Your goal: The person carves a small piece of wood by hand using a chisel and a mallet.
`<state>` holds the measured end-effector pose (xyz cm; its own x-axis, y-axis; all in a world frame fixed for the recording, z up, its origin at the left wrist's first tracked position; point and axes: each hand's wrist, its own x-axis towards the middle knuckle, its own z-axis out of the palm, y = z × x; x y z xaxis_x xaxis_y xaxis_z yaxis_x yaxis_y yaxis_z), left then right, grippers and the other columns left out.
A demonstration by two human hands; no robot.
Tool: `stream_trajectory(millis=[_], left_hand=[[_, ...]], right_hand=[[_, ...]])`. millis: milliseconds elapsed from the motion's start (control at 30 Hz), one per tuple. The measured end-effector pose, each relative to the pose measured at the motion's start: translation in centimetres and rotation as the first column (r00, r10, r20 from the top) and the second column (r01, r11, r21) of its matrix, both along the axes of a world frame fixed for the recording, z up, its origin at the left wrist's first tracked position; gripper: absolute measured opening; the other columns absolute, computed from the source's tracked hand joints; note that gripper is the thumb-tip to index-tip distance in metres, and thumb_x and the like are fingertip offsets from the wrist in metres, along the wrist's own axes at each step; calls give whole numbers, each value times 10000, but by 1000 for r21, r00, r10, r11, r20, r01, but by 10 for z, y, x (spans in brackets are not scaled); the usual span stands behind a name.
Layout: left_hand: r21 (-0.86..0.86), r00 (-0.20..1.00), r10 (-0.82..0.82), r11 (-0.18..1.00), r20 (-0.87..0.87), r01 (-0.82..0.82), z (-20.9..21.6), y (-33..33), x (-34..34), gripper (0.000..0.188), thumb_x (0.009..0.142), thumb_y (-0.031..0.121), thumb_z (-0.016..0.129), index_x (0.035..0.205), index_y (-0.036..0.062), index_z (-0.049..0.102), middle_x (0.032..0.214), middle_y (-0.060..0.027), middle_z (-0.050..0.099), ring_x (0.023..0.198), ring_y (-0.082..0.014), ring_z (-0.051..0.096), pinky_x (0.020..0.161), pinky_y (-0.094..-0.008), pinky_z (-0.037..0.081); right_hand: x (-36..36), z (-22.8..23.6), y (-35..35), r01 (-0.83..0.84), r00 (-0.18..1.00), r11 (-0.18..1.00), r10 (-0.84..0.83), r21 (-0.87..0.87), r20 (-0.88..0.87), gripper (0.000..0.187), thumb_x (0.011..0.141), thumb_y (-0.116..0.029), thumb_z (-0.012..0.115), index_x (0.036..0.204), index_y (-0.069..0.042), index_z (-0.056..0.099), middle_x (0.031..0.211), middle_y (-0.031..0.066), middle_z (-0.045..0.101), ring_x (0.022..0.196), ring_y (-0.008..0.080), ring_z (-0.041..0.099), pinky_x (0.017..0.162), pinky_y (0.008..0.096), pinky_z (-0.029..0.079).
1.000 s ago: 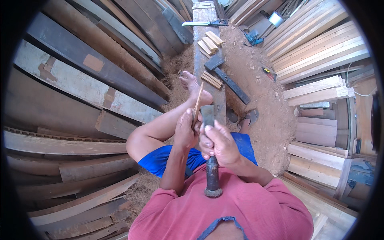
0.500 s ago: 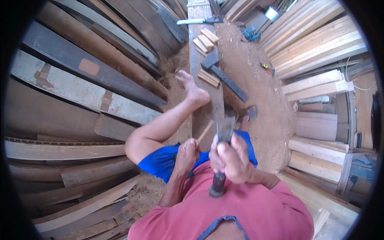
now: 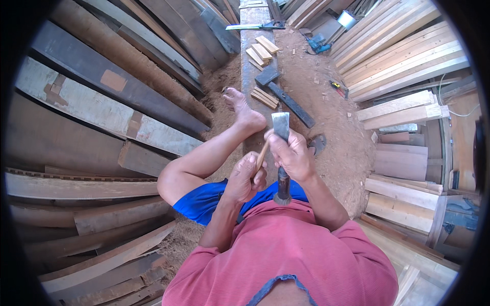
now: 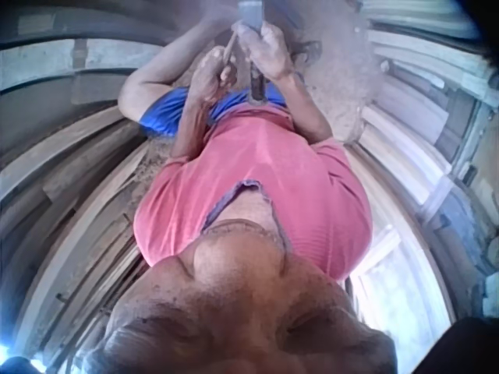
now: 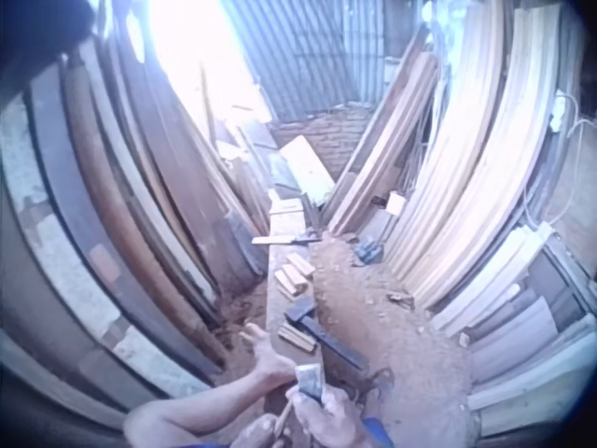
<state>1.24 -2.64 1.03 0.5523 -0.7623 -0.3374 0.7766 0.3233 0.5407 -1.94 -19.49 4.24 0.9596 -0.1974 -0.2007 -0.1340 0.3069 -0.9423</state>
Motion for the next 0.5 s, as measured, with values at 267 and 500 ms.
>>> stream_trajectory(millis=[267, 500], left_hand=[[151, 975, 180, 968, 127, -198, -15, -16, 26, 286, 1035, 353, 421, 915, 112, 516, 654, 32, 466, 511, -40, 377, 461, -207, 320], [270, 818, 95, 917, 567, -293, -7, -3, 37, 264, 1051, 269, 389, 905, 96, 525, 736, 60, 477, 659, -1, 404, 579, -183, 366]], right_hand=[[-8, 13, 33, 84, 993, 721, -7, 688, -115, 158, 1009, -187, 430, 1110, -76, 477, 779, 21, 516, 520, 78, 454, 479, 259, 447], [-24, 17, 68, -56, 976, 724, 185, 688, -115, 170, 1012, -237, 432, 1066, -77, 454, 711, -12, 428, 490, 59, 393, 464, 253, 421]])
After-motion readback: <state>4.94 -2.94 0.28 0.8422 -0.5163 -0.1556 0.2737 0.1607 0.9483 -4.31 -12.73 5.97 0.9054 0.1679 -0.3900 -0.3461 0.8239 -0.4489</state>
